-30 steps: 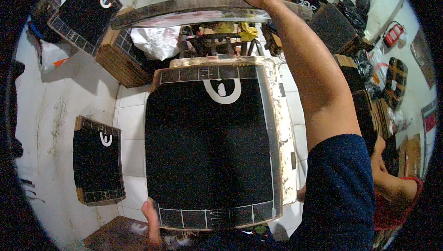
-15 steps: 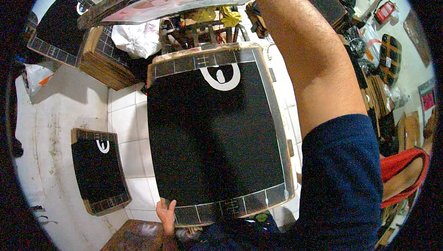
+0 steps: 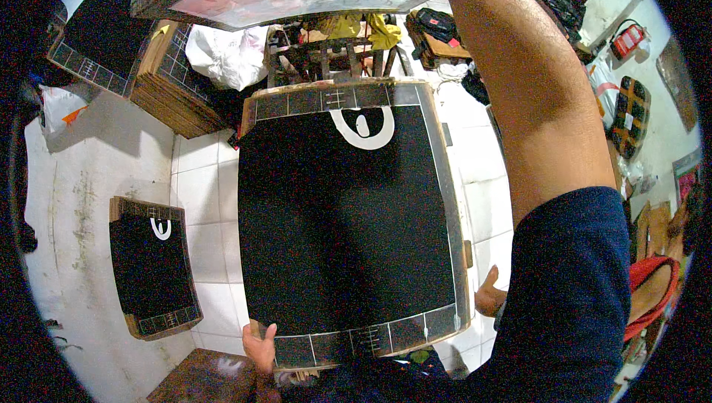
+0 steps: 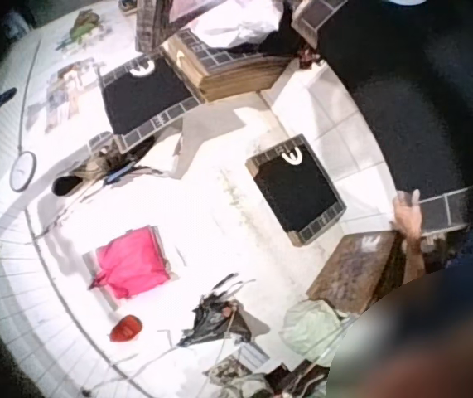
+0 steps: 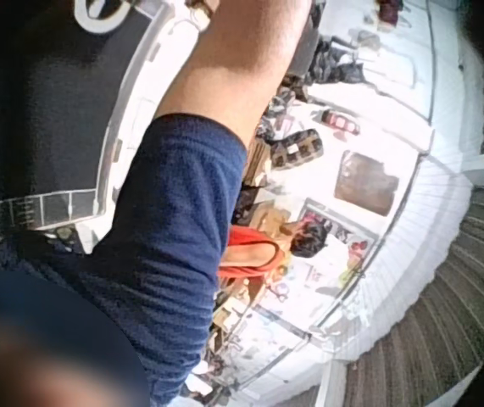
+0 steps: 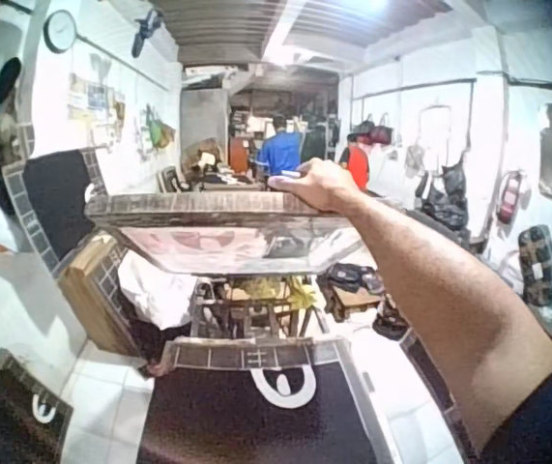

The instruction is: The person performs screen printing on a black skateboard deck. They place a screen with a stencil over the deck, apply ink, and use a squeegee to pull the ink across the screen. The person repeatedly lifts the screen to reveal the printed white logo and then repositions it for subsequent passes.

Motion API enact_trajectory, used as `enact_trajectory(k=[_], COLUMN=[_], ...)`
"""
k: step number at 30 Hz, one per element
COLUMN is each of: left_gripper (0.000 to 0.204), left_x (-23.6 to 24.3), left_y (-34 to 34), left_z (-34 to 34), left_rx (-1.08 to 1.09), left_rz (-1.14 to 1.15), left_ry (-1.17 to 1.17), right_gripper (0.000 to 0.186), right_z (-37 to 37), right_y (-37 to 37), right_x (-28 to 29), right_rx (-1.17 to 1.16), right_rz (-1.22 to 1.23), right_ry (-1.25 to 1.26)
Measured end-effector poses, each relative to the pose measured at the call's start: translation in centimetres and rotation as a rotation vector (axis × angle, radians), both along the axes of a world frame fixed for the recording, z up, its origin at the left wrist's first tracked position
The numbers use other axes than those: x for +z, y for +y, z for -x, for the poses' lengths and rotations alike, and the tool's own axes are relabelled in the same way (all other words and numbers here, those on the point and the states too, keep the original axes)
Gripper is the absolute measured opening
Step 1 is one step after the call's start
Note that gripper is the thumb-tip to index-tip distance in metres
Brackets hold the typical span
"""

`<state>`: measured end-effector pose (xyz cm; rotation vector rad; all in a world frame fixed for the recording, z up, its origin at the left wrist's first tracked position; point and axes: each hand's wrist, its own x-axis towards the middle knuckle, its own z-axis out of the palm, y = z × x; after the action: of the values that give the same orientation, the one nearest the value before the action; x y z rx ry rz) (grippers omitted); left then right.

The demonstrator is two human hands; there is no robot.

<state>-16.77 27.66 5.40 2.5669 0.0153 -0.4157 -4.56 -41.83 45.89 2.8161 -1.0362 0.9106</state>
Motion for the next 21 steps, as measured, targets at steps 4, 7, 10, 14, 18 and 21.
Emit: enact_trajectory(k=[4,7,10,14,18,21], left_gripper=[0.073,0.072,0.071,0.069,0.072,0.078], left_x=[-0.6,-1.6,-3.3,-4.9,-3.6,-1.3], left_y=[0.4,0.8,1.2,1.4,-1.9,-10.1], left_z=[0.2,0.2,0.0,-0.4,-2.5,-6.7], left_rx=[0.018,0.037,0.026,-0.026,0.022,-0.219], left_rz=[-0.019,0.075,0.120,0.080,0.006,0.006], left_ry=[0.013,0.061,0.053,0.039,-0.107,-0.416], right_gripper=[0.084,0.085,0.086,0.086,0.087,0.095], right_z=[-0.3,-0.3,-0.3,-0.2,-0.2,-0.5], right_y=[-0.3,-0.4,-0.5,-0.7,-0.9,-1.4], right_x=[0.2,0.2,0.2,0.2,0.3,0.5], right_rx=[0.044,0.048,0.057,0.036,0.205,0.093], right_rz=[-0.032,0.012,0.003,0.039,0.013,0.054], right_ry=[0.040,0.012,0.027,0.020,0.004,0.070])
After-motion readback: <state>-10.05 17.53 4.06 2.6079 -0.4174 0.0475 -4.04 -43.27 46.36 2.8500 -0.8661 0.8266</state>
